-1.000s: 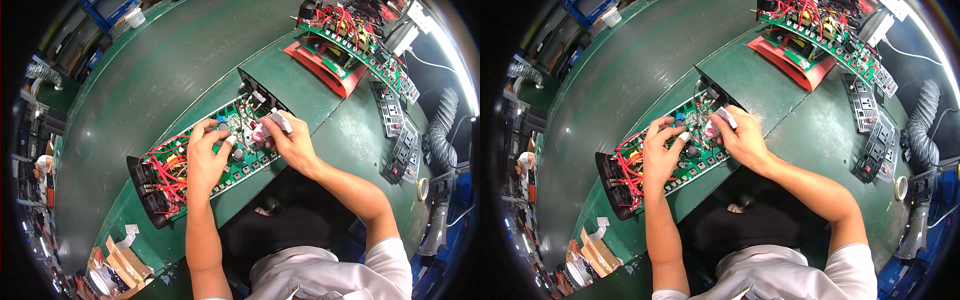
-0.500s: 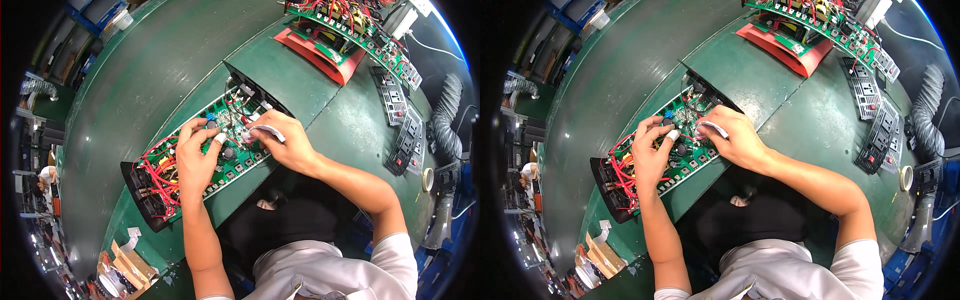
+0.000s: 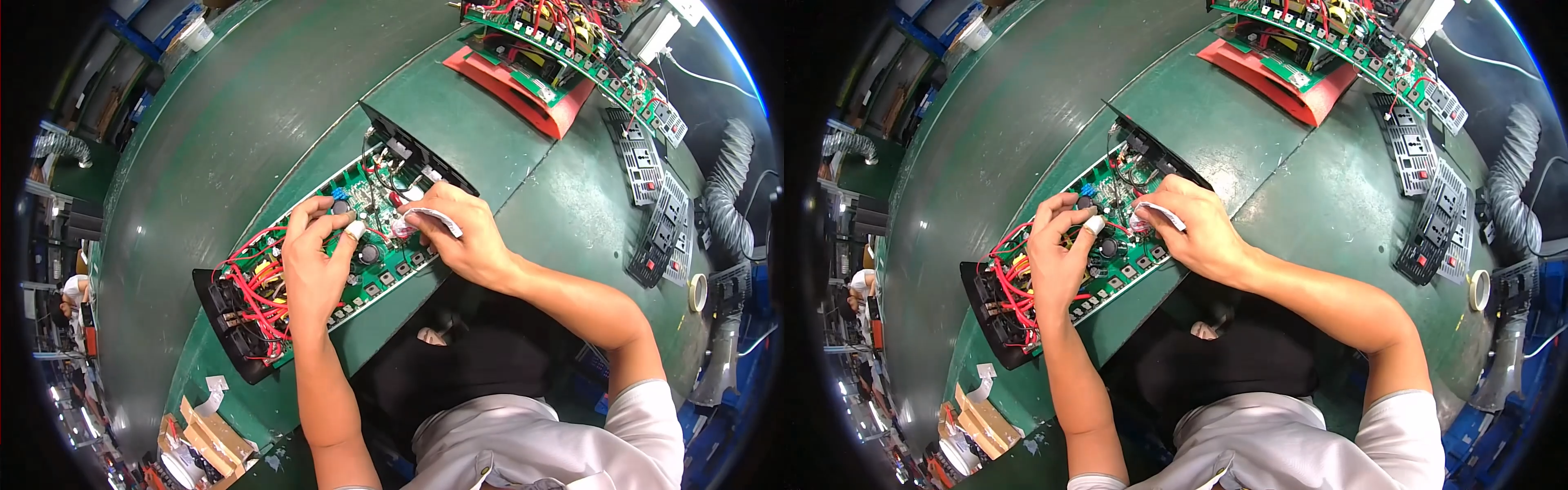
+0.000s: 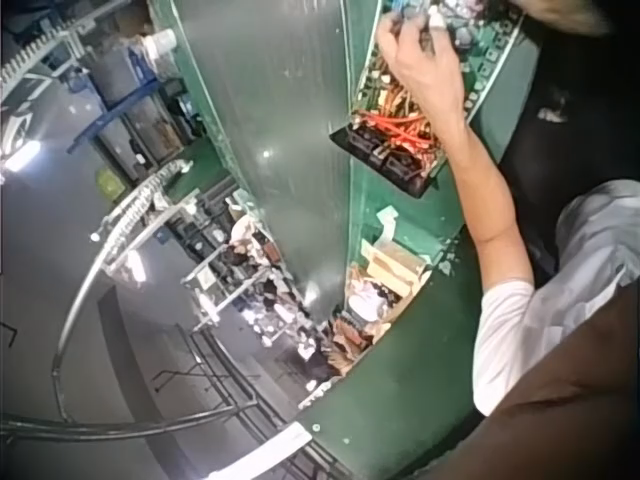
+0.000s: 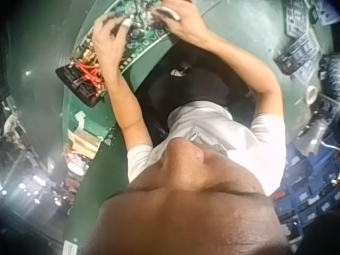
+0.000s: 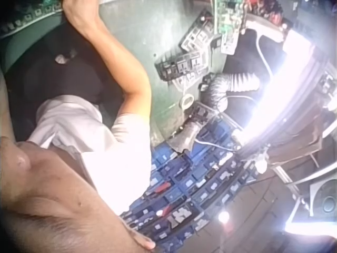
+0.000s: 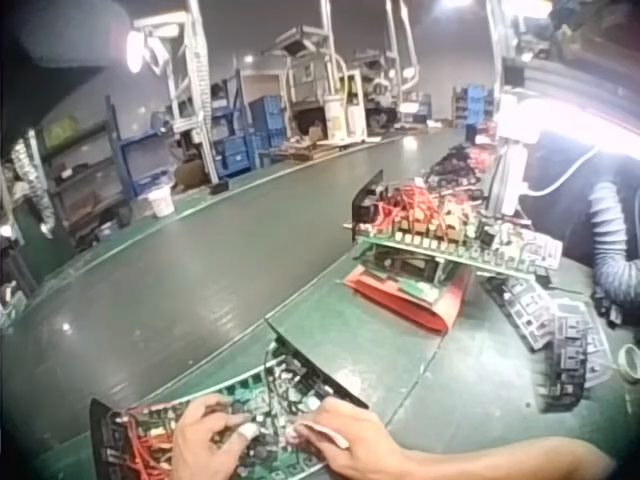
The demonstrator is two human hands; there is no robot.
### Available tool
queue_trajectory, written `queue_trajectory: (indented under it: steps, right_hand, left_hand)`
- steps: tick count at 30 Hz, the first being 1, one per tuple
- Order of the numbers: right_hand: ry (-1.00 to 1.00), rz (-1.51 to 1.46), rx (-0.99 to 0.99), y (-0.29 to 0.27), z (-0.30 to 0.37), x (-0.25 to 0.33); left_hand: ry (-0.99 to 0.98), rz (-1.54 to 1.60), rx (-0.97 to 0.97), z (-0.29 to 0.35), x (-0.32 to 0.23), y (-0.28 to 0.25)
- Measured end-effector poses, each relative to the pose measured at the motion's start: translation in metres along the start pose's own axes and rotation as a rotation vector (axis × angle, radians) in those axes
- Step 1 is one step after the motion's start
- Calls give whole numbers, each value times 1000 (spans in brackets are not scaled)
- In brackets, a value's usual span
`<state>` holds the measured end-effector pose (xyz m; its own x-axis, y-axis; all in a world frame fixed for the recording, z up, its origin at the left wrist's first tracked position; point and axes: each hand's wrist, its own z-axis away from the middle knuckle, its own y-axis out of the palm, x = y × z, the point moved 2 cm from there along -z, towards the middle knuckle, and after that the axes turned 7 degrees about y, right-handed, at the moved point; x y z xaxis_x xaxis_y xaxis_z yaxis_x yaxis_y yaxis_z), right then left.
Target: Assembling electronic components onto a circuit board and into a housing, including applying adhesive.
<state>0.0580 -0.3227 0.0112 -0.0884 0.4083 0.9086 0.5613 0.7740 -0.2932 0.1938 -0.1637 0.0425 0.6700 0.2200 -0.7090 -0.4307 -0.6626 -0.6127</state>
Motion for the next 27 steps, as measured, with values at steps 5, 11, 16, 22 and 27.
queue_trajectory:
  steps: [5, 11, 16, 22, 27]
  right_hand:
    - [0, 9, -10, 0, 0, 1]
    - [-13, -14, -32, 0, -1, 1]
    - [34, -14, -54, 0, -1, 3]
    - [10, -32, -70, 2, 0, 3]
    - [7, -14, -66, 1, -1, 2]
  left_hand:
    - [11, 0, 1, 0, 2, 1]
    - [21, -1, 0, 0, 4, 1]
    - [13, -2, 3, 0, 3, 1]
    - [14, -1, 0, 0, 2, 1]
    - [11, -9, 0, 0, 3, 1]
